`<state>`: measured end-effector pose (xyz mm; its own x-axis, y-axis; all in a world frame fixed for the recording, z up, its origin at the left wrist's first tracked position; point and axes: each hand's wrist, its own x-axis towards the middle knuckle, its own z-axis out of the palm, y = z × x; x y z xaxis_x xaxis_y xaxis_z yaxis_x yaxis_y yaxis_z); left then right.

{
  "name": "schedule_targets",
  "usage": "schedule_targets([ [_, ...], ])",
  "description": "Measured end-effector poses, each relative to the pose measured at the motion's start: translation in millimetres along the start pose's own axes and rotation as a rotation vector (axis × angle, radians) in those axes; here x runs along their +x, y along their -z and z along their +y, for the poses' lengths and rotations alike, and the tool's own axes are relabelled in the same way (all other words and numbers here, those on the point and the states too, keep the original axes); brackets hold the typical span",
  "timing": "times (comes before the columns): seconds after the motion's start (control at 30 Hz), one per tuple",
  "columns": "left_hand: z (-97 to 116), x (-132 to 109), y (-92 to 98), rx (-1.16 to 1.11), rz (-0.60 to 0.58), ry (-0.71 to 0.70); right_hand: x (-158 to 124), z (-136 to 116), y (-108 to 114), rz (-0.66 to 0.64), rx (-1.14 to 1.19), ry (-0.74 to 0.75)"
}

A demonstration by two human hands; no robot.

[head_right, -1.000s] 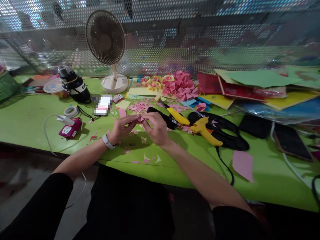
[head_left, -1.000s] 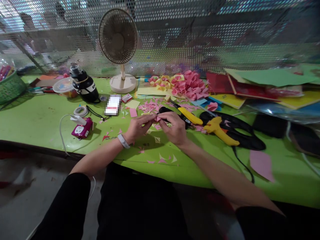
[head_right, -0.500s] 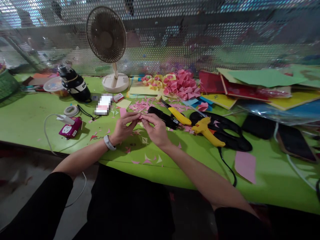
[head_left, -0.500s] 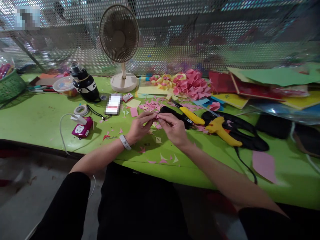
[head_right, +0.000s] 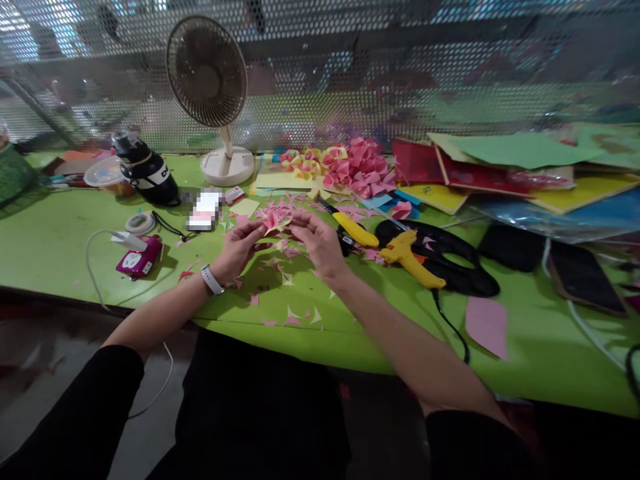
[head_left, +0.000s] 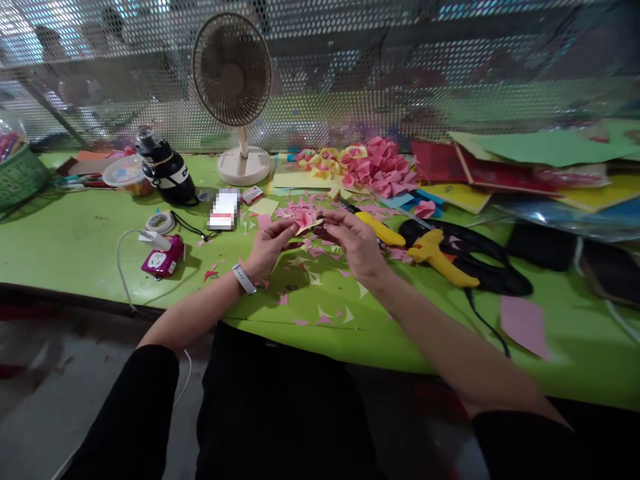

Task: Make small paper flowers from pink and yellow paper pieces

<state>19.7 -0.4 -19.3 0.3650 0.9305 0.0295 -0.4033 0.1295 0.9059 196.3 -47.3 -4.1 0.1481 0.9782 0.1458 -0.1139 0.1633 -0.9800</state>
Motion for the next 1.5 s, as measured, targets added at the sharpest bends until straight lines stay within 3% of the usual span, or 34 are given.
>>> schedule_targets([
  [0.4, -5.1, 1.8, 2.4, 0.011, -0.073, -0.045, -0.1, -1.9, -3.2, -0.012, 0.158, -0.194],
  [0.83, -4.9, 1.3, 2.4, 0.05, -0.087, -0.067, 1.0, -4.7, -3.1, -0.003, 0.232, -0.226],
  [0.97, -6.2, 4.3, 6.2, 0.204, -0.164, -0.176, 0.7, -4.7, -1.3, -0.013, 0.139, -0.223],
  [1.13, -0.9, 4.1, 7.5, 0.413, -0.224, -0.305, -0.1, -4.7, 2.9, -0.096, -0.174, -0.065],
  [1.27, 7.5, 0.8, 6.0, 0.372, -0.21, -0.236, 3.7, 1.2, 7.8, -0.134, -0.259, 0.061],
  [1.5, 16.7, 3.3, 9.7, 0.049, -0.237, 0.059, 14.8, 17.3, 13.8, -0.027, -0.002, -0.043],
])
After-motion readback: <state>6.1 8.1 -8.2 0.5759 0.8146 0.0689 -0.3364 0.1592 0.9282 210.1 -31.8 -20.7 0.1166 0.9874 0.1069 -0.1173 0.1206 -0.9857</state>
